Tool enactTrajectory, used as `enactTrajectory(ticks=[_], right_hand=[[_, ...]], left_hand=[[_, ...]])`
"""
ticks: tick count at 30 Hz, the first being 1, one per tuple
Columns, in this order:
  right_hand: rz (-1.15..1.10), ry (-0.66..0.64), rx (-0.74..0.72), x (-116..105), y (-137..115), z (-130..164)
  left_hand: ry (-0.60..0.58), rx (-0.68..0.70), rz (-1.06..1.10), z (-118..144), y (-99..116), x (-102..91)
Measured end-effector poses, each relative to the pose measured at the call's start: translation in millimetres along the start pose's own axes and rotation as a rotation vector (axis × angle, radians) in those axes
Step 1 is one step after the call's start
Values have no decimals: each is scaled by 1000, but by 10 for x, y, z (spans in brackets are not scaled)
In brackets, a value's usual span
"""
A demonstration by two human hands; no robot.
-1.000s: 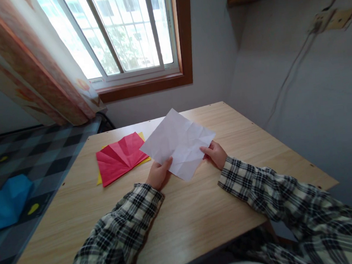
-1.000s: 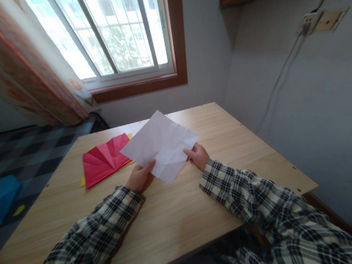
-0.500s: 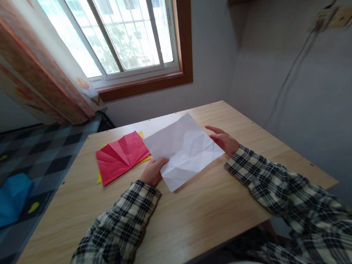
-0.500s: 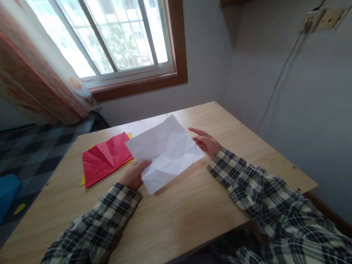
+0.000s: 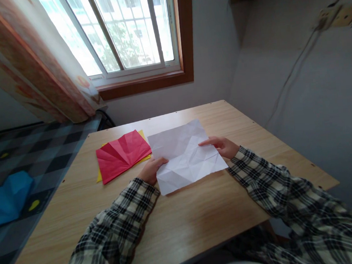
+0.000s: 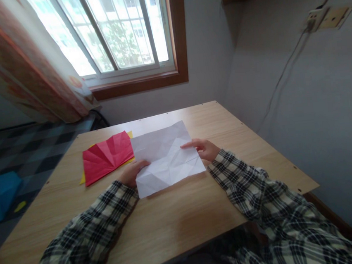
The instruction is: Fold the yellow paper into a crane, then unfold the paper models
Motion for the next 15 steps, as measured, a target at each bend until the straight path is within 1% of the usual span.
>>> enactTrajectory(ticks=[4, 8, 11, 15], right_hand=[[44, 1, 4, -3, -23, -5], [71, 44, 22, -35, 7, -4], [83, 93, 38, -62, 37, 5], [103, 195, 86, -118, 58, 29]], left_hand=[[11, -19, -20, 3, -8, -22], [16, -24, -38, 9, 5, -12], [17, -4, -17, 9, 23, 41], [-53, 57, 84, -4, 71, 168]])
Point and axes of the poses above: each hand's wrist, its own z-axis away from the middle knuckle, its own x-axis out of the palm, y = z × x, the point moved 5 cm from there along -z, towards the middle knuckle, and after that the axes turned 7 degrees about -y, right-handed, at the moved point
